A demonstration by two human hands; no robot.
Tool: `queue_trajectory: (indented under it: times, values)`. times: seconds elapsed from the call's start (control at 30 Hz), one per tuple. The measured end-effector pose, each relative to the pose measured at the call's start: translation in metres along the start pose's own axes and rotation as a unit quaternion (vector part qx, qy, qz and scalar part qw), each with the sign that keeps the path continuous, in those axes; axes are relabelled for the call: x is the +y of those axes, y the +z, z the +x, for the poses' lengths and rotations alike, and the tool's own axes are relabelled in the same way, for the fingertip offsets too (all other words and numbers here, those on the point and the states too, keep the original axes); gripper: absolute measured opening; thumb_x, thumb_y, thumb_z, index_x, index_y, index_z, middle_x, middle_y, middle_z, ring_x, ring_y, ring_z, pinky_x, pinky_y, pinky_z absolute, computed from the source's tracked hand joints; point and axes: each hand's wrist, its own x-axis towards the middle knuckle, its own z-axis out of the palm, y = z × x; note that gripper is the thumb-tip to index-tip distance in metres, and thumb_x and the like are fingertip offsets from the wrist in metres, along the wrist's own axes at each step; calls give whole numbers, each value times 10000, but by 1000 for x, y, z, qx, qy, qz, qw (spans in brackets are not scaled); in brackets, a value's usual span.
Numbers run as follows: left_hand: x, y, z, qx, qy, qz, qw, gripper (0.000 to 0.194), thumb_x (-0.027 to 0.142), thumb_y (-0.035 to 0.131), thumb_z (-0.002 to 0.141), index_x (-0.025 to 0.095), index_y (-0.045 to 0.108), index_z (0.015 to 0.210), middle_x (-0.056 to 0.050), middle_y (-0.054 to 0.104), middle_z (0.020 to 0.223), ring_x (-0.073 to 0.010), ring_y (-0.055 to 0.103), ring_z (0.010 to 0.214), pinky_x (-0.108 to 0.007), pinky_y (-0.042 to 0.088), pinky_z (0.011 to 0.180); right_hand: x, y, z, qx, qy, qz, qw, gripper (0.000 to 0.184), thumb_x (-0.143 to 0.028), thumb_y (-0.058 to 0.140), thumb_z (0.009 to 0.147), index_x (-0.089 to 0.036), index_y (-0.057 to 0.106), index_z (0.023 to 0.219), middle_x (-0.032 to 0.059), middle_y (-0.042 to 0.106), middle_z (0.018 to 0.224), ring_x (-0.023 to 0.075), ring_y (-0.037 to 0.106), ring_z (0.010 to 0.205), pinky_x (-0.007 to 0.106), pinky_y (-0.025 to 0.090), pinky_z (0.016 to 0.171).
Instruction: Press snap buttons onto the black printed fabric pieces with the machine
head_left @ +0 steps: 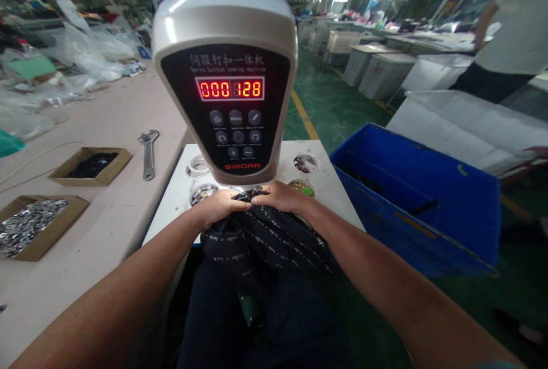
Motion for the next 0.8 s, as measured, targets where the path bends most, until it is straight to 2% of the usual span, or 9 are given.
queue_trajectory:
  times: [0.33, 0.47, 0.6, 0.8]
  values:
    - [2, -2, 5, -11, -50, -44, 998, 493, 410, 840, 543, 124, 715, 925, -57, 753, 811, -240, 660, 742, -371, 498, 771, 6, 1, 7, 10, 3, -14, 1000, 307, -439, 644, 807, -141, 715, 784, -7, 649, 730, 156, 571, 703, 239, 375, 615]
    - [0, -4, 7, -9, -55, -51, 997, 443, 388, 855, 532, 139, 721, 873, -42, 752, 789, -222, 660, 723, -351, 501, 765, 6, 2, 8, 17, -14, -13, 1000, 280, -411, 651, 797, -141, 724, 803, -2, 666, 757, 171, 589, 746, 241, 390, 631]
    - [-2, -4, 8, -12, -64, -57, 996, 415, 376, 860, 533, 149, 725, 854, -35, 748, 744, -221, 659, 689, -351, 510, 743, 6, 0, 10, 13, 10, -22, 1000, 296, -434, 667, 790, -148, 734, 821, 6, 684, 779, 187, 614, 759, 258, 411, 644]
    - [-5, -4, 10, -10, -68, -63, 996, 436, 409, 876, 534, 150, 725, 850, -46, 766, 790, -214, 670, 700, -345, 518, 756, 8, -1, 7, 35, -17, -1, 999, 335, -403, 711, 796, -160, 737, 1024, 23, 733, 935, 200, 649, 861, 290, 474, 774]
